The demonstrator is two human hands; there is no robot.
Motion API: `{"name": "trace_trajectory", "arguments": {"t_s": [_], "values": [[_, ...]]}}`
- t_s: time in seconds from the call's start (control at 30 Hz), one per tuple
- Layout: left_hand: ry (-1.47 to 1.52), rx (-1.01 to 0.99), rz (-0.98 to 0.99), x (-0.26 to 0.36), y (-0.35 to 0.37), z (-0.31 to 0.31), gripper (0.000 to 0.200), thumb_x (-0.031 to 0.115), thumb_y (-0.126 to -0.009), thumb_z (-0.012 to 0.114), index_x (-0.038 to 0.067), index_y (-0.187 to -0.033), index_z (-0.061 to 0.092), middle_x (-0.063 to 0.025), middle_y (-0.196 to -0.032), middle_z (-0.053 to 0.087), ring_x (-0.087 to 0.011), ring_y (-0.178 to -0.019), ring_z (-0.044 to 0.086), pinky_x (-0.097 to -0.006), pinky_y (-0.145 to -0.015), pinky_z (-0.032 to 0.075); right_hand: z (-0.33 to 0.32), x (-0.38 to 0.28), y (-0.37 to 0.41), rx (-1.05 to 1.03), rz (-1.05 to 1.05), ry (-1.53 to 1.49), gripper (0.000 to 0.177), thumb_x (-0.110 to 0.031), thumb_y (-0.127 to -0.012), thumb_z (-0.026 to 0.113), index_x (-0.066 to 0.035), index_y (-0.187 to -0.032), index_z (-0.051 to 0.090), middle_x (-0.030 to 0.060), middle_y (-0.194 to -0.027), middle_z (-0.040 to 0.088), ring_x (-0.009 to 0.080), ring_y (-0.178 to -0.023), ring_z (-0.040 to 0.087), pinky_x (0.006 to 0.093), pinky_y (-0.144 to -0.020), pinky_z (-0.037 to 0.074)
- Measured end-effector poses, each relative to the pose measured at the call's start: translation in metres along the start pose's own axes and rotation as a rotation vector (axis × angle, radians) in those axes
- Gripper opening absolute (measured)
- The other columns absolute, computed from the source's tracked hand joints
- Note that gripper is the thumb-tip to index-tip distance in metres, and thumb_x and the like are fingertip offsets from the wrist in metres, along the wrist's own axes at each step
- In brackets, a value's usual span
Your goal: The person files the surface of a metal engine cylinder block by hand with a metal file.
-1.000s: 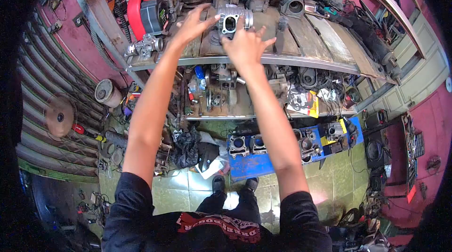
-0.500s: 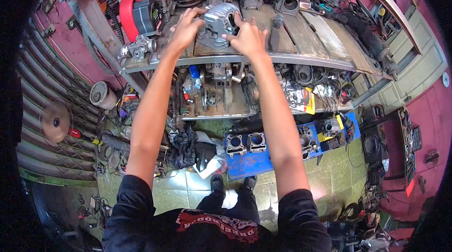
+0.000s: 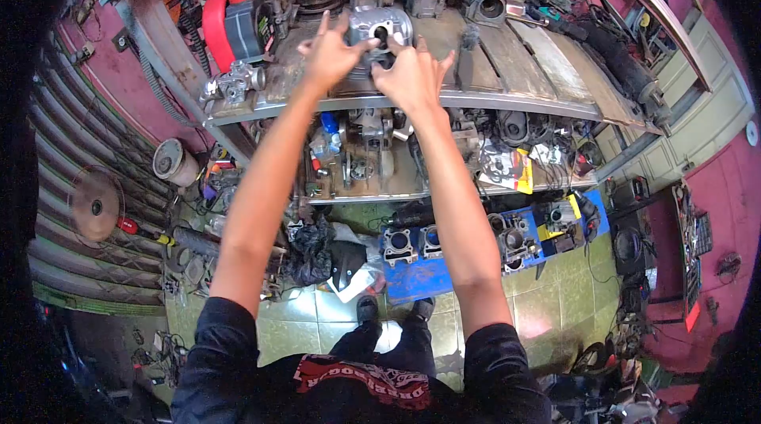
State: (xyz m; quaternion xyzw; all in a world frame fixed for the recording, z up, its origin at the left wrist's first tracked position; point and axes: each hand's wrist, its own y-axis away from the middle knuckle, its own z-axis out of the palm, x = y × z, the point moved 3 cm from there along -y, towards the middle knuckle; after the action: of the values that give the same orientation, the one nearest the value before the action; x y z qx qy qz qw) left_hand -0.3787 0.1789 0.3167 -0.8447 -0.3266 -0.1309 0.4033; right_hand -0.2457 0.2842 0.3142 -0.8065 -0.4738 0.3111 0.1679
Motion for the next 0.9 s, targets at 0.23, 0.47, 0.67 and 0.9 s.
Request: {"name": "trace_trajectory", "arguments": {"t_s": [0.23,0.47,0.67,0.9], "values": [[-0.312,0.031,0.001,0.009,0.009,-0.01,0.052,0.032,-0.093,0.07,0.008,-0.138,0.061,-0.012,-0.118,0.073,-0.0267,-0.132,0.057,-0.0611,-0.105,0.027,0.008,0.021,-0.032,-0.097,0.162,-0.009,0.041,-0.041,-0.089,0.065,-0.02,-0.123,0.075,0.0219,-0.1,0.076,0.0424,-0.105,0.071,0.065,-0.115,0.03],[-0.22,0.065,-0.001,-0.031,-0.011,0.004,0.047,0.025,-0.096,0.064,0.02,-0.142,0.061,-0.0159,-0.121,0.072,-0.0301,-0.135,0.055,-0.0649,-0.104,0.025,-0.001,-0.035,-0.004,-0.136,0.224,-0.069,0.046,-0.038,-0.083,0.069,-0.016,-0.123,0.075,0.0212,-0.097,0.077,0.0402,-0.105,0.071,0.0606,-0.109,0.037],[-0.098,-0.155,-0.115,-0.042,-0.034,-0.051,0.037,0.042,-0.098,0.061,0.031,-0.131,0.071,-0.017,-0.125,0.071,-0.0314,-0.119,0.066,-0.0631,-0.105,0.027,-0.013,-0.048,0.009,0.209,-0.249,0.001,0.035,-0.028,-0.081,0.075,-0.018,-0.115,0.076,0.0118,-0.111,0.074,0.0296,-0.117,0.066,0.0623,-0.114,0.027],[-0.283,0.084,0.177,-0.011,0.036,-0.033,0.058,0.038,-0.084,0.08,0.019,-0.138,0.066,-0.0038,-0.129,0.072,-0.0272,-0.133,0.056,-0.0616,-0.106,0.026,0.012,0.012,-0.033,0.119,-0.334,0.107,0.051,-0.032,-0.094,0.07,-0.03,-0.145,0.06,0.0058,-0.134,0.07,0.0326,-0.136,0.055,0.0698,-0.113,0.024]]}}
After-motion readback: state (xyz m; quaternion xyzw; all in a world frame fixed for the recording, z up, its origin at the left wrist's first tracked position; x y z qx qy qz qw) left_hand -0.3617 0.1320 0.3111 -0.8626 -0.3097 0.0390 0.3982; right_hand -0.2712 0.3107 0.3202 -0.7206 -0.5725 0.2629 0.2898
